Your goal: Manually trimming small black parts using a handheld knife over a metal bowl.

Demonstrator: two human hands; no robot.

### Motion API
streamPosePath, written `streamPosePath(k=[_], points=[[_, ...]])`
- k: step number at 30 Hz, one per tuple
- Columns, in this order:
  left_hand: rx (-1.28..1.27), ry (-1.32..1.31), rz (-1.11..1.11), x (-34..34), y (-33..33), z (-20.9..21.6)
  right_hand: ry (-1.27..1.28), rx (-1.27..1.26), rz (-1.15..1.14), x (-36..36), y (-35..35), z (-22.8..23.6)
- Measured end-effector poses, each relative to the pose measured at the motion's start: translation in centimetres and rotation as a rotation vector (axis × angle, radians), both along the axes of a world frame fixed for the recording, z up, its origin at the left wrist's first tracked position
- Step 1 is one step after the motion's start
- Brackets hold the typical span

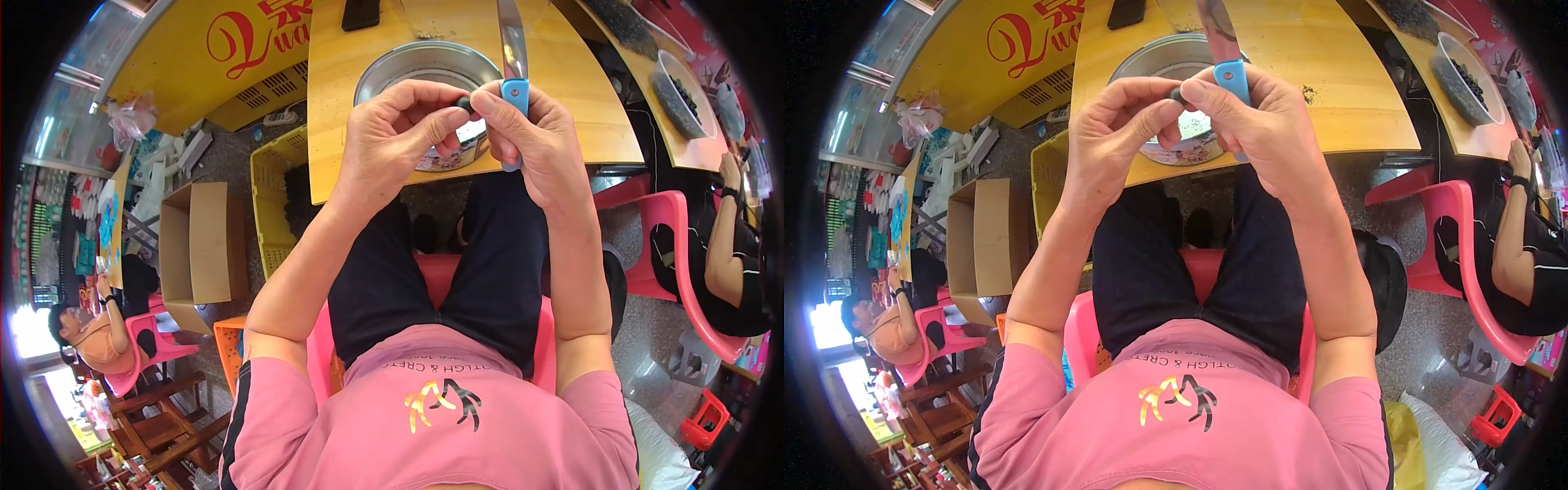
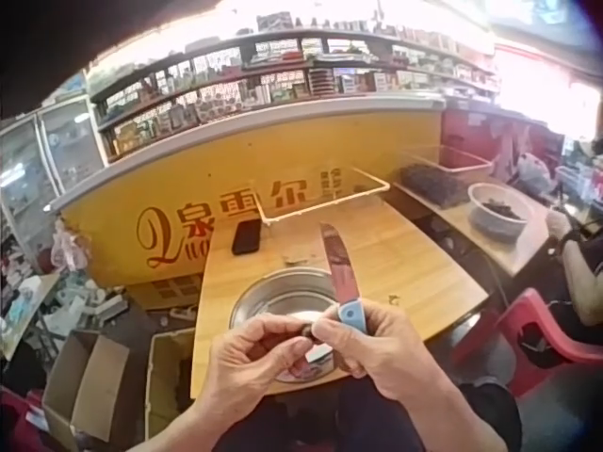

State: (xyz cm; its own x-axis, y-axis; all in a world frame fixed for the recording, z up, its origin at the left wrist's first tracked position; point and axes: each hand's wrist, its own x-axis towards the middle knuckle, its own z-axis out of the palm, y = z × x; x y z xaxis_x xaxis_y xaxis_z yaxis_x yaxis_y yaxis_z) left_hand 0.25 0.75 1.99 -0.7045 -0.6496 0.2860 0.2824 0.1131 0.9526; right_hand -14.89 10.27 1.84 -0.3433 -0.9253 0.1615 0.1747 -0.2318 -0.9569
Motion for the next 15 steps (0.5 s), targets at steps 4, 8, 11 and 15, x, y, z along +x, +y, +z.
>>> streamPosePath(k=[4,8,11,15], points=[[0.038,-0.005,-0.009,0.2,0.0,-0.3,0.063,0.004,-0.022,0.1,0.0,0.1],[0.172,0.11,-0.008,0.1,-0.5,-1.4,0.353,-0.153,-0.187,0.9,-0.6,-0.9],[0.197,0.188,-0.005,0.3,-0.6,-1.4,0.73,-0.2,-0.249,0.8,-0.5,-0.7],[0.196,0.197,0.011,0.4,-0.4,-1.3,0.863,-0.164,-0.269,1.1,-0.4,-0.3]])
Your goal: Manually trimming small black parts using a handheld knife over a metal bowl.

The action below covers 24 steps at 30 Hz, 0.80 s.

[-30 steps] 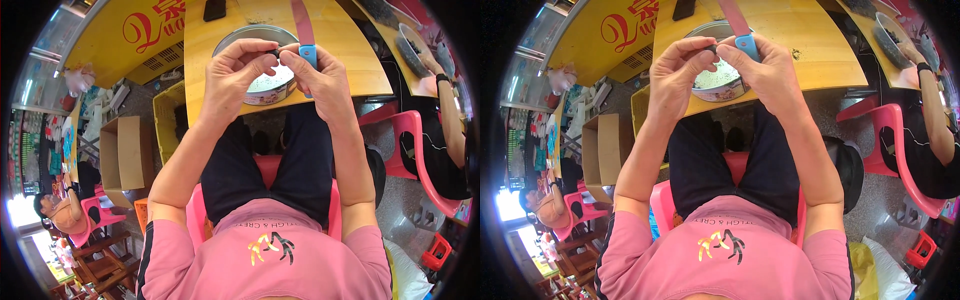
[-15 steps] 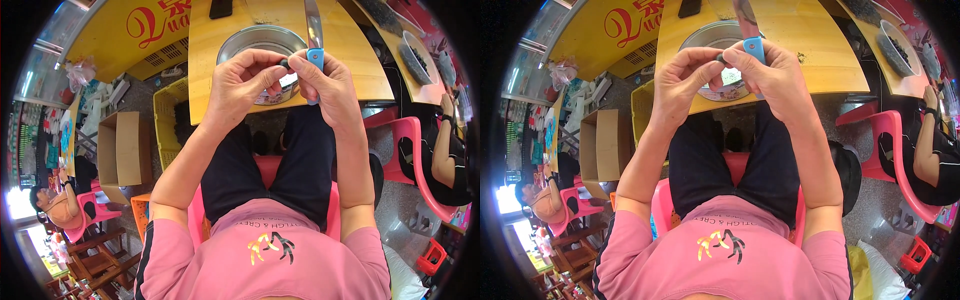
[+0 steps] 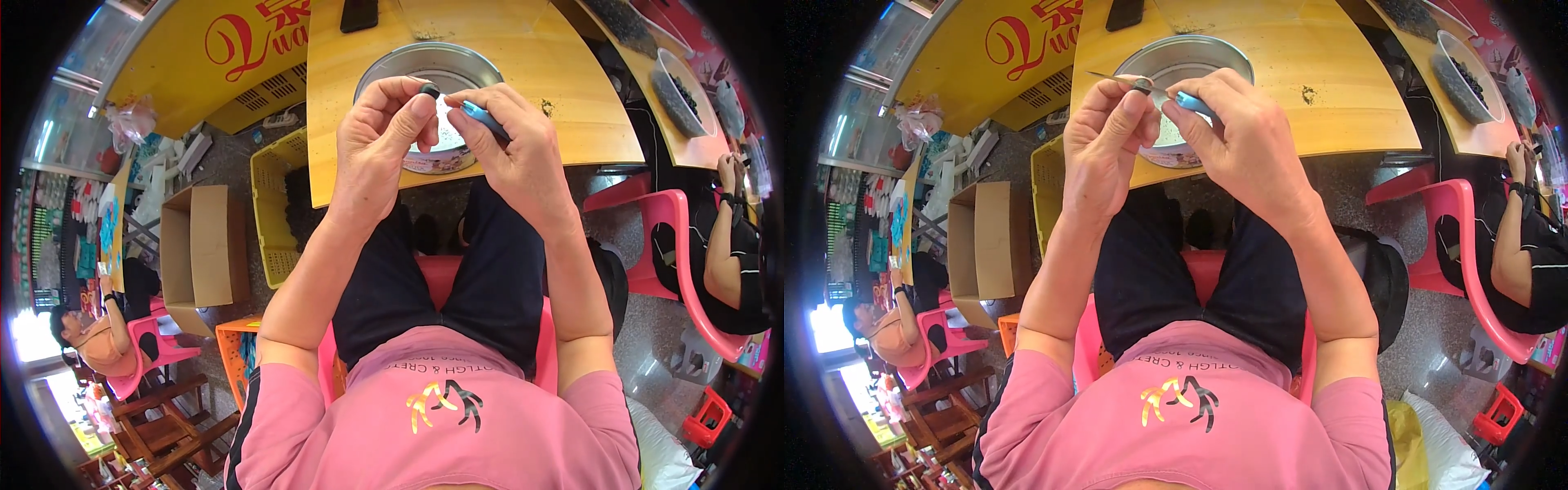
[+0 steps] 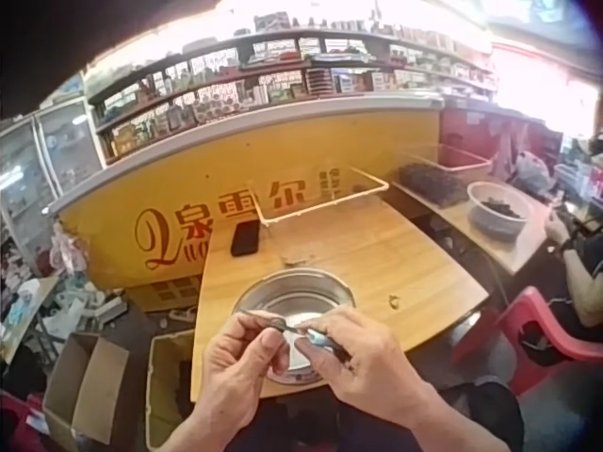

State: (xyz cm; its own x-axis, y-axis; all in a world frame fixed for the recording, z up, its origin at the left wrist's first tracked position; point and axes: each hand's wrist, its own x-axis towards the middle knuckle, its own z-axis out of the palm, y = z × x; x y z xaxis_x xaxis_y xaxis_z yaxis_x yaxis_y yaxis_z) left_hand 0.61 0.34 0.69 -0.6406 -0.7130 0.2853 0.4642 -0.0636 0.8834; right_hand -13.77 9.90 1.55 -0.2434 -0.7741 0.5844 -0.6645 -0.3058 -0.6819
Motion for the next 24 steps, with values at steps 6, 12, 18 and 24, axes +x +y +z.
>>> streamPosePath(k=[6,12,18,24], points=[[0.015,0.003,0.011,-0.1,0.2,-0.1,0.049,-0.025,-0.042,0.1,0.0,-0.1],[-0.022,-0.007,0.026,0.3,-0.2,-0.3,0.162,-0.101,-0.094,0.0,-0.5,-0.6],[-0.022,0.047,0.01,0.2,-0.1,-0.3,0.152,-0.122,-0.096,0.3,-0.6,-0.6],[-0.091,0.077,-0.08,1.3,1.5,1.0,0.247,-0.001,-0.229,-1.4,-1.4,-2.5]])
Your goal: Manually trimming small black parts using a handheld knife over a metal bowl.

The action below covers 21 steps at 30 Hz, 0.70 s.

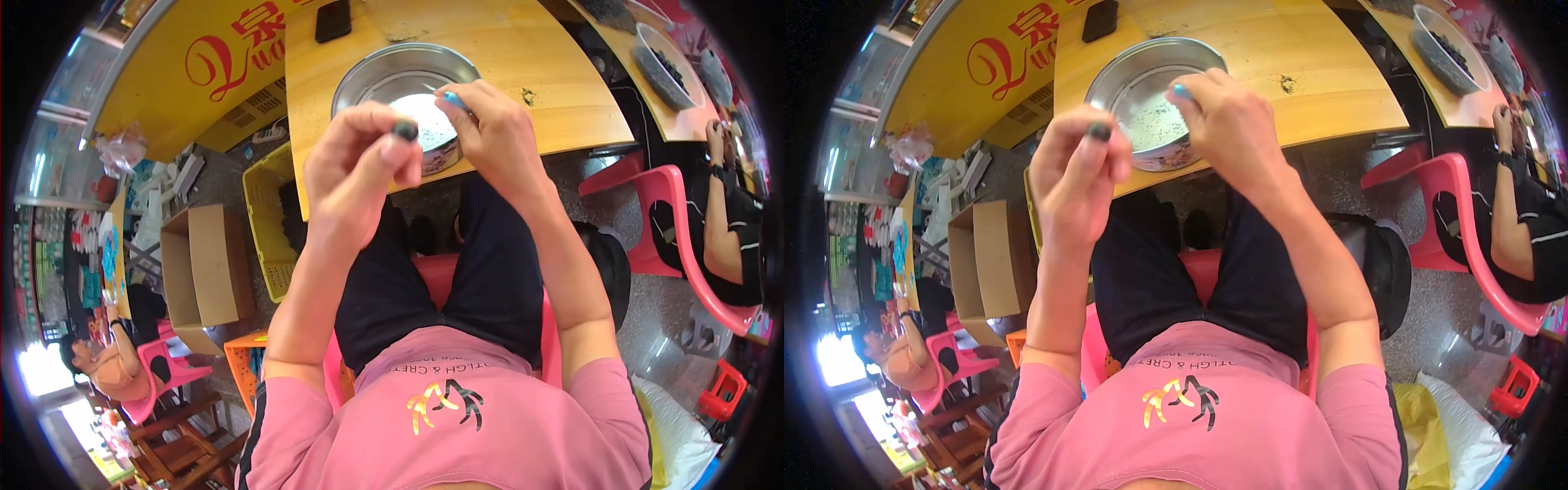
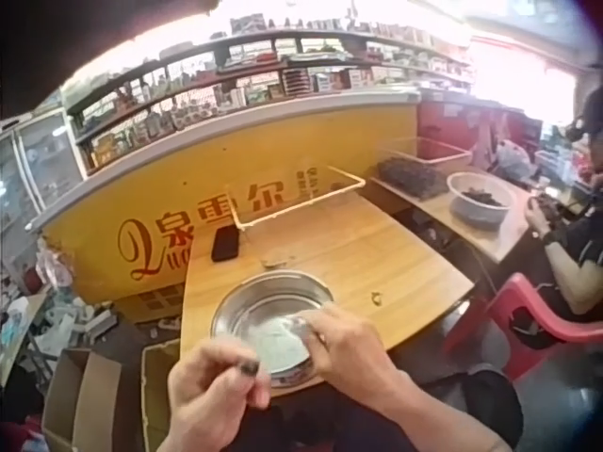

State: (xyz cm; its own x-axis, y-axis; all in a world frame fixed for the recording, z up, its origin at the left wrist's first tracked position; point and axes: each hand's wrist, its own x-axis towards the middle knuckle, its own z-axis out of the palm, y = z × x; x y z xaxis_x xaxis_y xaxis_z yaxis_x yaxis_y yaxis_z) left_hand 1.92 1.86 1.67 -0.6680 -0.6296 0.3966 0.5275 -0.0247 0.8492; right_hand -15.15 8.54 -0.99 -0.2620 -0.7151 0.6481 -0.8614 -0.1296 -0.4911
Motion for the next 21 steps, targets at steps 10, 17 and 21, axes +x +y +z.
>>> streamPosePath(k=[10,17,21], points=[[0.158,0.005,0.122,-1.0,0.0,-1.5,-0.867,0.015,0.405,2.3,1.8,3.0],[-0.039,0.018,0.14,-0.9,-0.1,-1.6,-1.213,0.042,0.567,2.6,1.9,3.4],[-0.039,-0.093,0.222,1.3,-0.4,-1.4,-1.159,0.1,0.505,2.5,1.5,2.4]])
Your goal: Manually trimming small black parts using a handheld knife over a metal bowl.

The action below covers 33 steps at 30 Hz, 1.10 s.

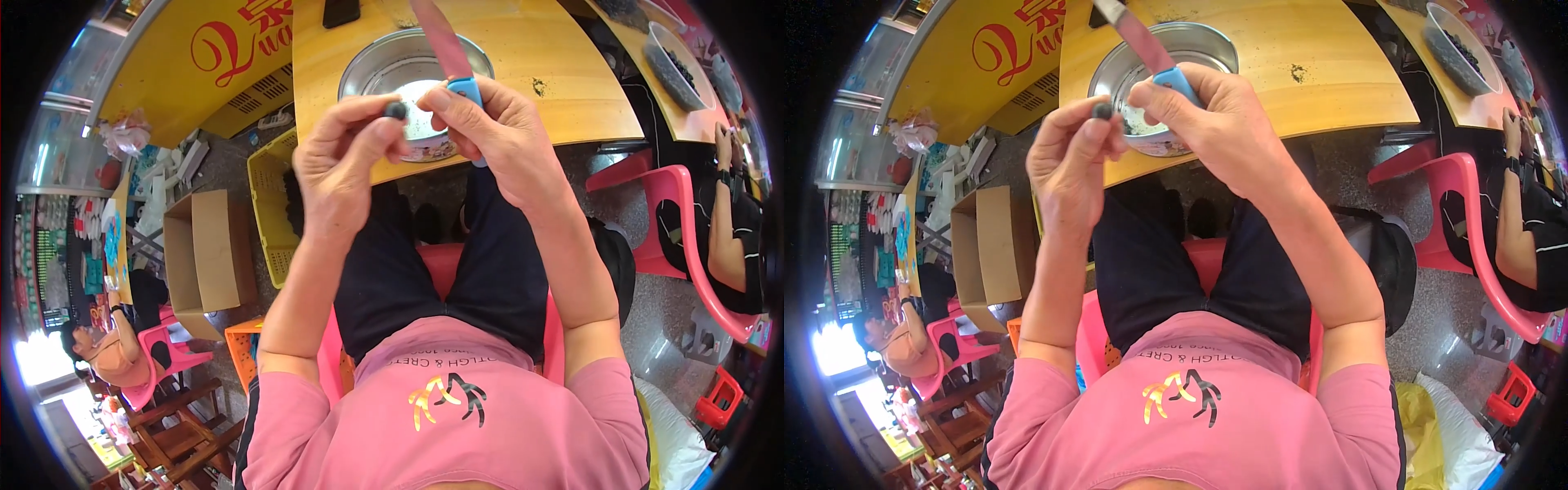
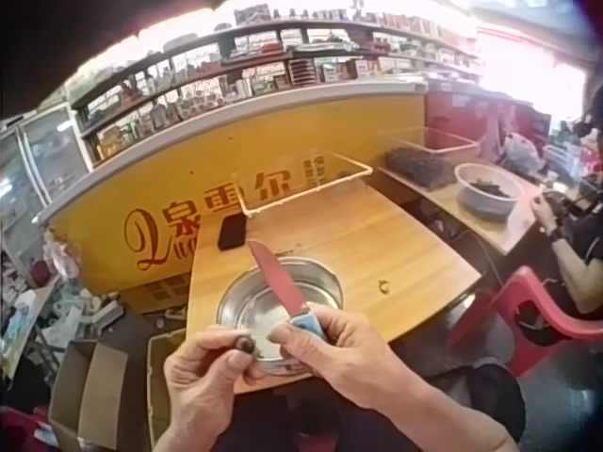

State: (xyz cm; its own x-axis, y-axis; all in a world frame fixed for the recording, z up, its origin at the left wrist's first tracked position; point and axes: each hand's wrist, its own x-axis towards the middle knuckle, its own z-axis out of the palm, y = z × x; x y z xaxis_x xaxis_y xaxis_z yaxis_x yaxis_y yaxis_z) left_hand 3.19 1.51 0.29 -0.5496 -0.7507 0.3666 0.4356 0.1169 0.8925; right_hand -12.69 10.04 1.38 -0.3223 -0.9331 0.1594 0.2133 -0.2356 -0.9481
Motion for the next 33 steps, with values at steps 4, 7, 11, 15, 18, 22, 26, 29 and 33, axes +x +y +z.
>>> streamPosePath(k=[4,7,11,15,18,22,26,29,33], points=[[-0.125,-0.206,0.237,6.2,-3.9,-0.8,0.271,-0.028,-0.174,-1.7,-0.3,-0.7],[-0.195,-0.656,0.297,12.6,-6.8,-0.8,0.388,0.018,-0.206,-3.2,-0.7,-1.3],[-0.48,-0.894,0.329,13.2,-7.3,0.6,0.654,0.214,-0.186,-4.7,-1.3,-2.8],[-0.776,-0.859,0.152,6.8,-7.0,3.9,0.734,0.274,-0.196,-4.6,-1.3,-3.1],[-1.02,-0.799,-0.047,1.4,-7.6,3.7,0.624,0.222,-0.198,-4.4,-1.3,-2.6],[-1.299,-1.218,-0.207,-4.2,-8.5,2.8,0.602,0.267,-0.187,-4.5,-1.4,-2.2],[-1.44,-1.815,-0.473,-7.1,-9.4,2.5,0.621,0.244,-0.206,-4.7,-1.6,-2.8],[-1.424,-1.821,-0.514,-7.3,-10.5,1.4,0.619,0.23,-0.203,-4.9,-1.7,-2.9],[-1.267,-1.617,-0.427,-6.1,-12.0,0.1,0.639,0.216,-0.211,-4.9,-1.8,-3.0]])
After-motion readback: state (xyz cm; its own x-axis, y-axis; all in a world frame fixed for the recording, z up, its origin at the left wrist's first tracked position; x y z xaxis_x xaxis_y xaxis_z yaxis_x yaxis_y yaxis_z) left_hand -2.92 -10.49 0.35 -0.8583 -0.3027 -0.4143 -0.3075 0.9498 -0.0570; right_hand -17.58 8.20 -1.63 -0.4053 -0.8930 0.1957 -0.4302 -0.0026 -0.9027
